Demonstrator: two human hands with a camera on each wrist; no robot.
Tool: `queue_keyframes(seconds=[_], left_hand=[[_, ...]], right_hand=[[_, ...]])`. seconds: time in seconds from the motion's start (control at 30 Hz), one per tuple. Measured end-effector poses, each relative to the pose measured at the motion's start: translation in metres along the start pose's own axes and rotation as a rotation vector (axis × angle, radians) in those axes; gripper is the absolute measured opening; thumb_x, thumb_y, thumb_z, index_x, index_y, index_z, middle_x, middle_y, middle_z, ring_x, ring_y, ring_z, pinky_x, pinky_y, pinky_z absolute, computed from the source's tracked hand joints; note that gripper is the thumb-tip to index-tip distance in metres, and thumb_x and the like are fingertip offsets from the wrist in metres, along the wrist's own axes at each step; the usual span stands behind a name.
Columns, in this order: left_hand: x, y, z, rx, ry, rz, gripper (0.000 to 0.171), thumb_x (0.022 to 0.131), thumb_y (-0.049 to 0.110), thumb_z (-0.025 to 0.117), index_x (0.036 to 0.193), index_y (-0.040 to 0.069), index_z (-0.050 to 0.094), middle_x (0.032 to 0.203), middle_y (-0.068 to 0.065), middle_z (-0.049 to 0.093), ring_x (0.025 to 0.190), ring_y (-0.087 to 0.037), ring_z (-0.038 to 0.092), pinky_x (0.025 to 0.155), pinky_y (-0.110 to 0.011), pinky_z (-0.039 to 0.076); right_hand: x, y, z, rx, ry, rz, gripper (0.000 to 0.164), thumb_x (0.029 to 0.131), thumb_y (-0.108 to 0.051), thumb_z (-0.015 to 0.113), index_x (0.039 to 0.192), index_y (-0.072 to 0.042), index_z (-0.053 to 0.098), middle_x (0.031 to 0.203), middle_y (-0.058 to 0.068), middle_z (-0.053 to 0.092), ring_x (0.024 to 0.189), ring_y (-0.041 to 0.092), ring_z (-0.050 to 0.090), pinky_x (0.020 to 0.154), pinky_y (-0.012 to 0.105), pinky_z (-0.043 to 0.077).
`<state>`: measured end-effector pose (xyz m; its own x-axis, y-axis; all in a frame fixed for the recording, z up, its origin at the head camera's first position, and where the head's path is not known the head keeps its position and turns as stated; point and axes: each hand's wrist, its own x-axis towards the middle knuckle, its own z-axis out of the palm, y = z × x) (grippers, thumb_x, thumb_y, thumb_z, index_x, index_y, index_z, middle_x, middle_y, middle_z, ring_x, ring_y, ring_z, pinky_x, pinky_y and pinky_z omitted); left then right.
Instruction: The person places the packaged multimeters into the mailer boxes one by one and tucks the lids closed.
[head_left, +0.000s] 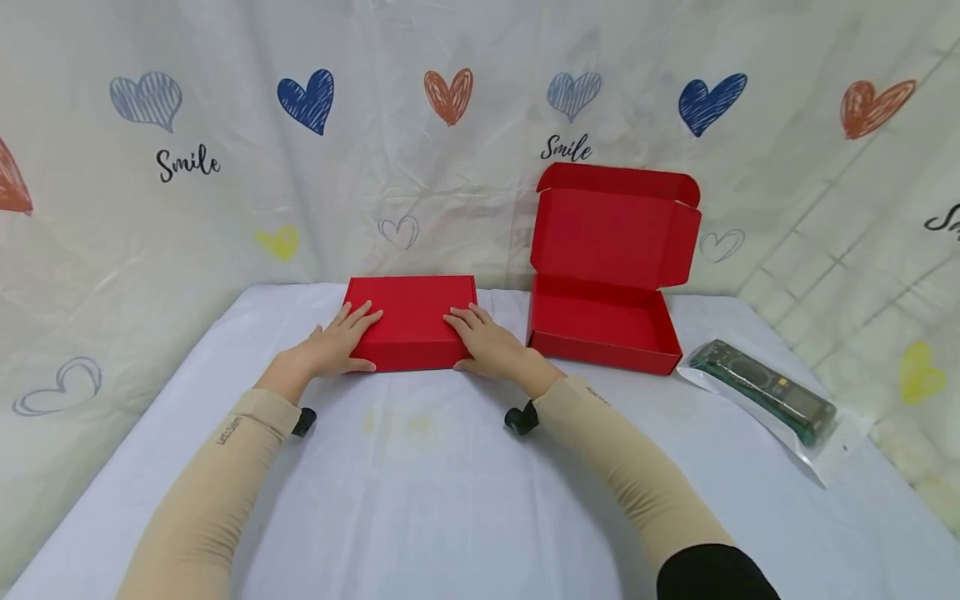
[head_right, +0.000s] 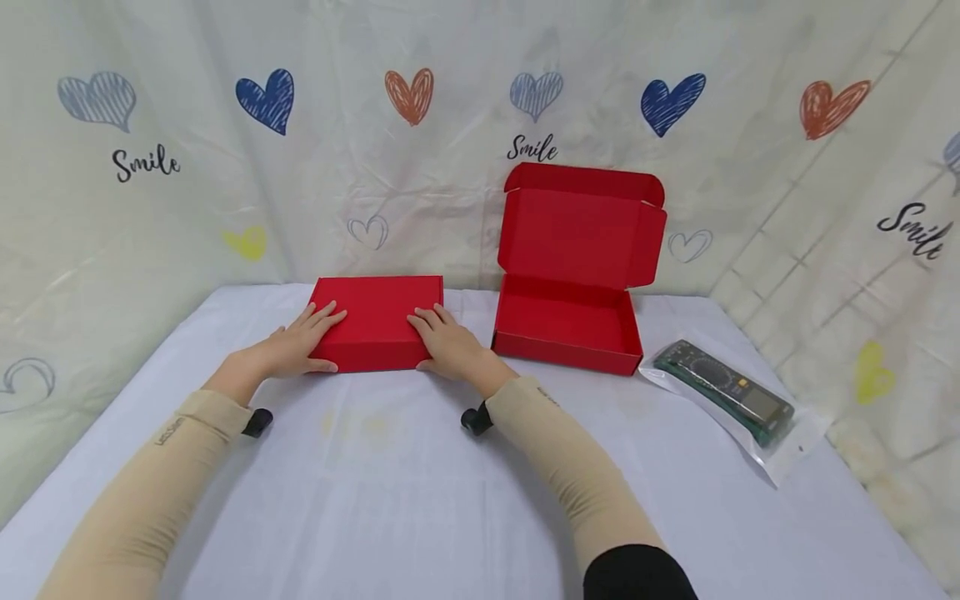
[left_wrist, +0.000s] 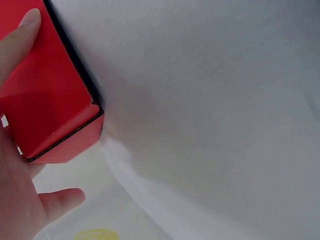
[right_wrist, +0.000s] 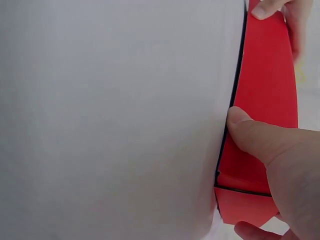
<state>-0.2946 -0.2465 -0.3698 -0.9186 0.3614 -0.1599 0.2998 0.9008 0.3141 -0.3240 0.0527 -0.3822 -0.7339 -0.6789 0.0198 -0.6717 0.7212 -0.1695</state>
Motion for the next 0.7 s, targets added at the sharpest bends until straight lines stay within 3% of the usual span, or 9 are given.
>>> queue_keyframes(seconds=[0.4,0.57,0.7], left_hand=[[0.0021,-0.0003,-0.002,0.067,-0.011,0.003,0.103,0.093,0.023,0.075,0.165,0.01,0.003,0.17,-0.018,-0.007,0.153,-0.046,-0.011,0.11,-0.079,0.014],[0.003,0.0004,-0.0044,0.045,0.0,-0.003,0.102,0.09,0.021,0.078,0.165,0.01,0.01,0.17,-0.018,-0.001,0.153,-0.047,-0.005,0.11,-0.079,0.017],[0.0027,-0.0023,-0.0013,0.081,-0.014,-0.018,0.104,0.09,0.024,0.078,0.166,0.011,0.008,0.171,-0.018,-0.003,0.153,-0.047,-0.004,0.11,-0.079,0.015]], right_hand=[[0.0024,-0.0029,-0.0012,-0.045,0.01,0.009,0.083,0.095,-0.027,0.075,0.158,-0.004,0.027,0.164,0.015,0.026,0.151,0.039,0.018,0.111,0.046,0.044],[0.0016,0.0,-0.0072,0.037,-0.051,0.052,0.085,0.096,-0.026,0.074,0.162,-0.01,0.024,0.17,0.01,0.015,0.156,0.034,0.007,0.111,0.045,0.043],[0.0011,0.0035,-0.0068,0.102,-0.109,0.072,0.089,0.096,-0.028,0.074,0.164,-0.016,0.018,0.172,0.005,0.002,0.157,0.029,-0.003,0.108,0.043,0.047]])
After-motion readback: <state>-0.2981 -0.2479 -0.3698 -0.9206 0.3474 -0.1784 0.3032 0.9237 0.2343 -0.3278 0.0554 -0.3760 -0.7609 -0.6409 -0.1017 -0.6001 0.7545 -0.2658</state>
